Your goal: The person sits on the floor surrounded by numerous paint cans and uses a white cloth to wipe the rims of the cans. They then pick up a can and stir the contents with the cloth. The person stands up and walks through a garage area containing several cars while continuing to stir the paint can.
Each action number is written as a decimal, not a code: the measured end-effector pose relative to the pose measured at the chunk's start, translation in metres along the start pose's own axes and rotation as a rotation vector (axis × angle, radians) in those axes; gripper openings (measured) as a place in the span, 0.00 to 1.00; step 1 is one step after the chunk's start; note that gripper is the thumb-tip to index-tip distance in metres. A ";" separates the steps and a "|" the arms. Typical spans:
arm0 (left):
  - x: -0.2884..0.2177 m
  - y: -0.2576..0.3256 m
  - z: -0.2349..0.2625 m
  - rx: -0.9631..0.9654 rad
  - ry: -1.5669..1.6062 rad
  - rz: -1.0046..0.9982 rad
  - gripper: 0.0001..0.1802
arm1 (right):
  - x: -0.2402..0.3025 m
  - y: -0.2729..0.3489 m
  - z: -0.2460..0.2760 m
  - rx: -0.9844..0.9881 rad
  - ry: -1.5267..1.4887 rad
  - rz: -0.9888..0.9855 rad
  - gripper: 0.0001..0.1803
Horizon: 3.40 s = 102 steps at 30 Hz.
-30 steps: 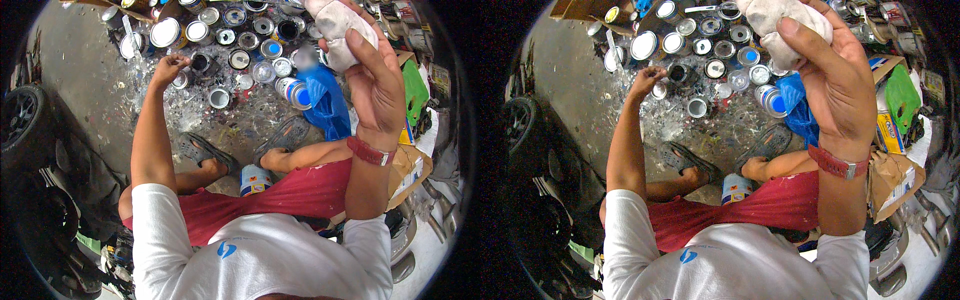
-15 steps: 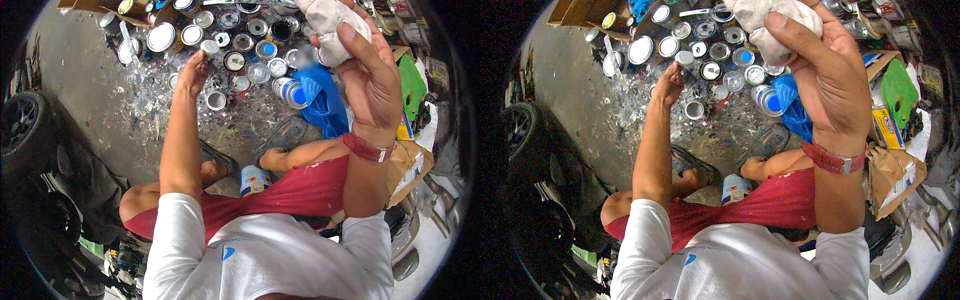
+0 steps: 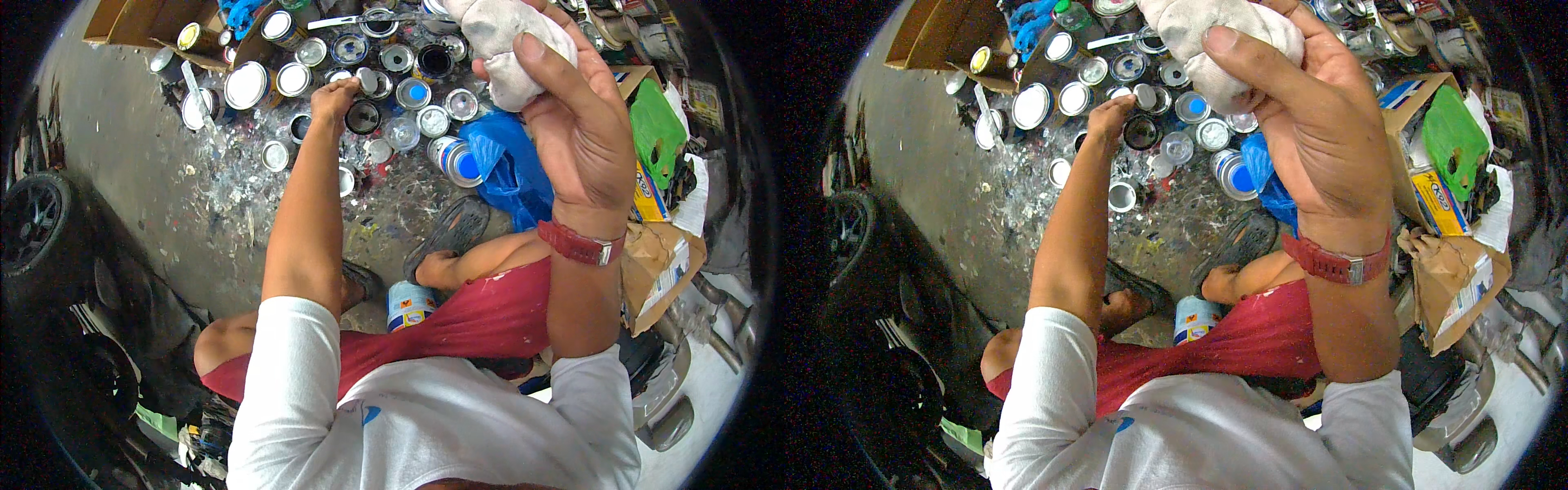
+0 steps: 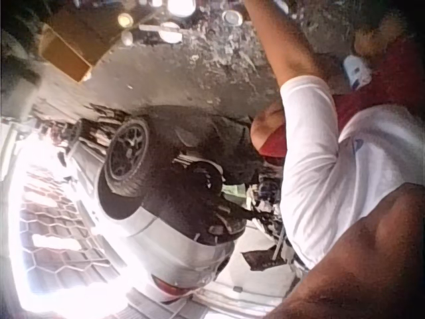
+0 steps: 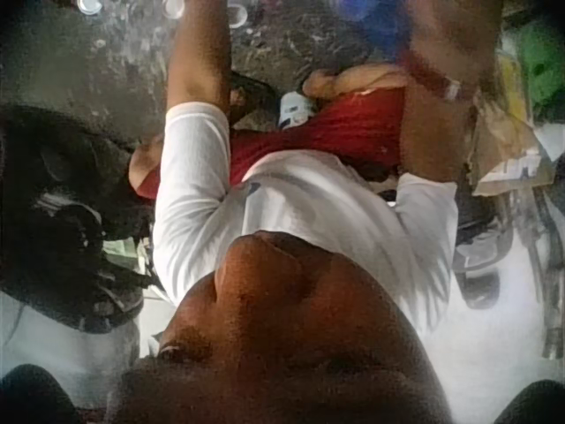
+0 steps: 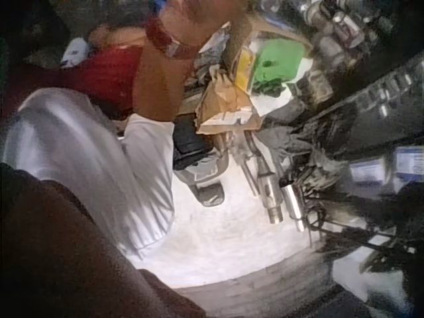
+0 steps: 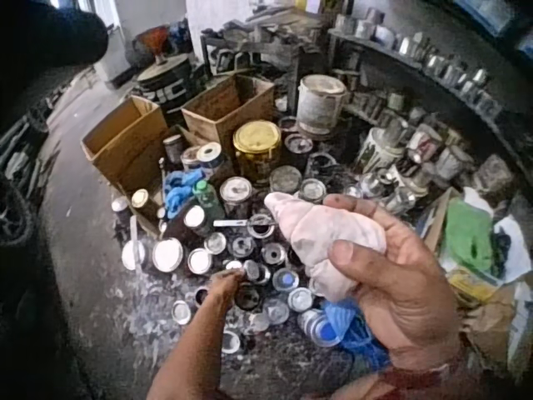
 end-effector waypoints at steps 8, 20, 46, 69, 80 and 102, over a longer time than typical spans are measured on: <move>-0.019 0.039 0.050 -0.073 -0.147 -0.121 0.24 | -0.006 -0.014 0.027 -0.079 -0.007 0.054 0.26; -0.126 0.298 0.219 -0.203 -0.346 -0.386 0.29 | -0.072 -0.073 0.095 -0.150 0.042 -0.057 0.16; -0.201 0.314 0.267 -0.507 -0.694 -0.492 0.19 | -0.242 -0.266 0.196 -0.482 0.098 -0.013 0.17; -0.234 0.365 0.285 -0.737 -0.442 -0.706 0.16 | -0.328 -0.055 -0.019 0.607 1.626 0.223 0.14; -0.234 0.358 0.303 -0.693 -0.389 -0.722 0.17 | -0.324 -0.054 -0.028 0.554 1.702 0.285 0.14; -0.233 0.348 0.299 -0.600 -0.337 -0.782 0.15 | -0.321 -0.061 -0.015 0.452 1.595 0.315 0.15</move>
Point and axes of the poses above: each hand's wrist, its own y-axis away from the middle knuckle, its own z-axis out of the back of the hand, x = y × z, the point moved 8 cm from there along -y, towards the middle knuckle, and after that the axes turned 8 degrees about -y, right-handed, at the moved point
